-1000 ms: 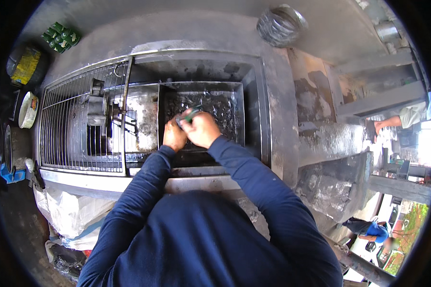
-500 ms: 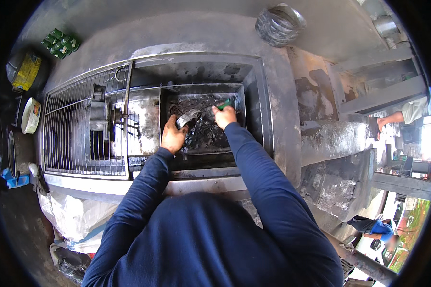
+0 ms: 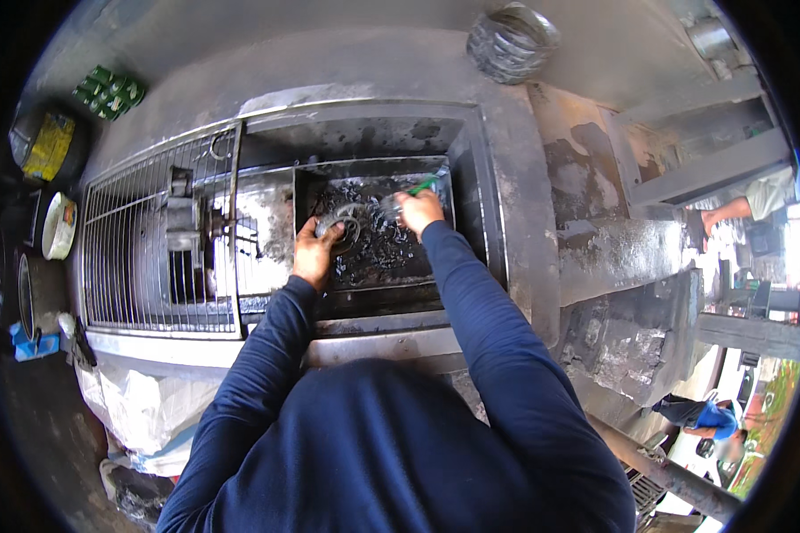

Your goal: The person walks through a workshop carrying a mechanical part, places it on a workbench, then moves to a sink area and scrubs the part with a brush under running water. The cleaned part is placed on a drying rack.

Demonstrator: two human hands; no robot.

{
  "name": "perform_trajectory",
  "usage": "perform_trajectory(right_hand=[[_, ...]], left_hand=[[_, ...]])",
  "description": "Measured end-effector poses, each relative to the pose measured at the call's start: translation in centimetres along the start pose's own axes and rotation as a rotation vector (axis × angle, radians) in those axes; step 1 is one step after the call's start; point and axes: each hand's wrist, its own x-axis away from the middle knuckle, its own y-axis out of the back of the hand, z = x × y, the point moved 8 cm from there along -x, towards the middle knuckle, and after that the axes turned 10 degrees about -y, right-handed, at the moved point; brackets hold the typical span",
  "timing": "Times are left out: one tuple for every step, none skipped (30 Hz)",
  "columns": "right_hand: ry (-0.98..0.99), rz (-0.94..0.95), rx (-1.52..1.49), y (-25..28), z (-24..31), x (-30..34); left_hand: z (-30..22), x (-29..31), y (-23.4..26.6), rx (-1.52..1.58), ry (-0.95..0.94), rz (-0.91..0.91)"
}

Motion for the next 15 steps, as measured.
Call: perform_trajectory(right_hand=[[0.194, -0.179, 0.184, 1.5, -0.3, -0.4], [0.400, -0.398, 0.357, 2.5, -0.3, 0.1], [0.343, -0.416, 0.436, 2.8, -2.2, 0.1], [0.139, -0.354, 0.367, 2.2, -4.3, -0.8], [0.128, -0.224, 0.182, 1.4, -4.8, -0.4], [-0.002, -0.132, 0.016, 0.2, -5.7, 0.4], [0.144, -0.163, 0.093, -0.6, -3.1, 1.5], [0.312, -0.058, 0.293, -1.1, 0.2, 3.2], [0.464, -0.010, 0.399, -2.2, 3.1, 5.1], [0.768, 0.041, 0.439, -3.7, 6.6, 8.0], [0.673, 0.164, 0.545, -5.5, 7.2, 8.8], [0.727, 0.354, 0.586, -7.4, 8.3, 10.4], [0.622, 0.253, 0.661, -7.5, 8.7, 10.3], [0.592, 0.172, 0.663, -7.2, 9.2, 10.5], [0.565, 0.139, 0.669, -7.5, 9.1, 10.6]], left_hand=[[0.2, 0.3, -0.1, 0.172, 0.022, 0.015], [0.8, 0.3, -0.1, 0.299, 0.112, -0.016], [1.0, 0.4, -0.4, 0.394, 0.151, 0.009], [1.5, 0.6, -0.5, 0.465, 0.236, 0.008], [1.7, 0.8, -1.0, 0.562, 0.312, 0.033], [1.4, 0.9, -1.2, 0.576, 0.313, 0.074], [1.9, 1.0, -0.9, 0.577, 0.382, 0.005], [2.0, 1.4, -1.0, 0.607, 0.419, -0.035], [2.1, 1.6, -0.9, 0.526, 0.452, -0.032], [1.7, 1.7, -1.3, 0.517, 0.443, -0.004], [1.4, 1.7, -1.6, 0.498, 0.437, 0.020], [1.2, 1.6, -1.9, 0.477, 0.442, 0.033], [1.0, 1.8, -2.3, 0.544, 0.448, 0.023], [0.8, 1.7, -2.1, 0.473, 0.433, 0.034], [0.6, 1.7, -1.7, 0.445, 0.419, -0.003]])
